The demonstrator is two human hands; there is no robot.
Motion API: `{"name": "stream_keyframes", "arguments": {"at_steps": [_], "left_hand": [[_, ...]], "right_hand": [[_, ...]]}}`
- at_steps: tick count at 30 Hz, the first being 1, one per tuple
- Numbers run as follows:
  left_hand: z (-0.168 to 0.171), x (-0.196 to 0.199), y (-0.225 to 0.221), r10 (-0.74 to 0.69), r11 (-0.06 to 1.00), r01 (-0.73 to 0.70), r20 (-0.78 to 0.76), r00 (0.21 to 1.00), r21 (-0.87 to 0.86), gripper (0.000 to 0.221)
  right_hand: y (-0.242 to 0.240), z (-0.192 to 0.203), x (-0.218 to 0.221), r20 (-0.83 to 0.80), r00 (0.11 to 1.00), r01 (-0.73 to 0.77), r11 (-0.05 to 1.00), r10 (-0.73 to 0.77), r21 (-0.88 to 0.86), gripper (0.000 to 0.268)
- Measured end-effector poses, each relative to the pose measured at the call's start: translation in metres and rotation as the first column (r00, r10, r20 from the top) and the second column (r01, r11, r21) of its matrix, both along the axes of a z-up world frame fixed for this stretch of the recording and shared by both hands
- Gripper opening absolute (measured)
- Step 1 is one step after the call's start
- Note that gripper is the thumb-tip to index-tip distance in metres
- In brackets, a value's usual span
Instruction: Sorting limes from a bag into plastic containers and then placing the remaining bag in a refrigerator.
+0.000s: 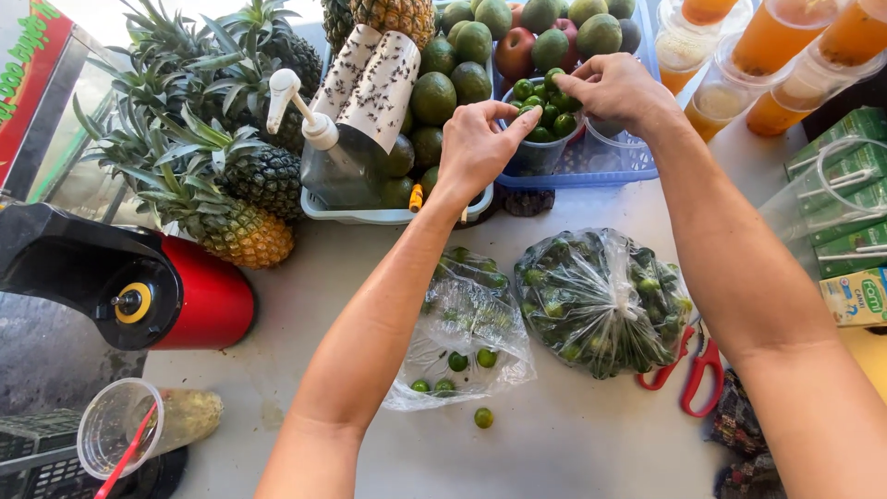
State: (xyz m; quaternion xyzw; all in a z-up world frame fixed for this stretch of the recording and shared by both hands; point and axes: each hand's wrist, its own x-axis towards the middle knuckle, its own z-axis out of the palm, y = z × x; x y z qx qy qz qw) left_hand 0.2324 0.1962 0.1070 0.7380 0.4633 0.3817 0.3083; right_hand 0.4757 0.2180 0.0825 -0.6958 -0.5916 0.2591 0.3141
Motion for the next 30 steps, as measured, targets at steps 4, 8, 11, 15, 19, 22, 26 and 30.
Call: {"name": "stream_keyframes", "arguments": {"at_steps": [4,8,11,15,19,22,26,30], "left_hand": [[0.003,-0.006,-0.003,0.017,0.998,-0.017,-0.002,1.000,-0.065,0.044],[-0.006,-0.014,0.002,0.006,0.999,-0.005,0.014,1.000,-0.044,0.046],[-0.009,-0.018,0.003,-0.028,0.999,0.029,0.038,0.999,-0.026,0.046],[-0.003,-0.016,0.000,-0.015,1.000,0.016,-0.056,0.998,0.015,0.045],[0.004,-0.005,-0.006,-0.017,1.000,0.020,-0.126,0.992,0.024,0.039],[-0.001,0.008,-0.004,-0.006,0.982,0.044,-0.203,0.979,0.184,0.034],[-0.002,0.028,0.001,-0.006,0.980,0.059,-0.268,0.963,0.190,0.035],[-0.003,0.038,0.007,-0.011,0.967,0.103,-0.367,0.930,0.234,0.031]], "right_hand": [[0.019,-0.026,0.022,-0.208,0.978,0.008,0.998,0.006,0.066,0.038],[0.014,0.001,0.013,-0.247,0.953,-0.136,0.975,0.177,0.176,0.039],[-0.003,0.038,-0.009,-0.130,0.963,-0.200,0.949,0.236,0.245,0.044],[-0.007,0.029,-0.018,0.309,0.942,-0.257,0.868,0.128,0.425,0.038],[0.000,-0.001,-0.011,0.556,0.831,-0.375,0.755,0.017,0.538,0.032],[-0.001,-0.003,-0.006,0.474,0.872,-0.344,0.840,0.119,0.420,0.028],[-0.018,0.016,-0.012,0.343,0.928,-0.258,0.911,0.141,0.322,0.027],[-0.032,0.025,-0.014,0.233,0.967,-0.182,0.924,0.105,0.337,0.028]]}}
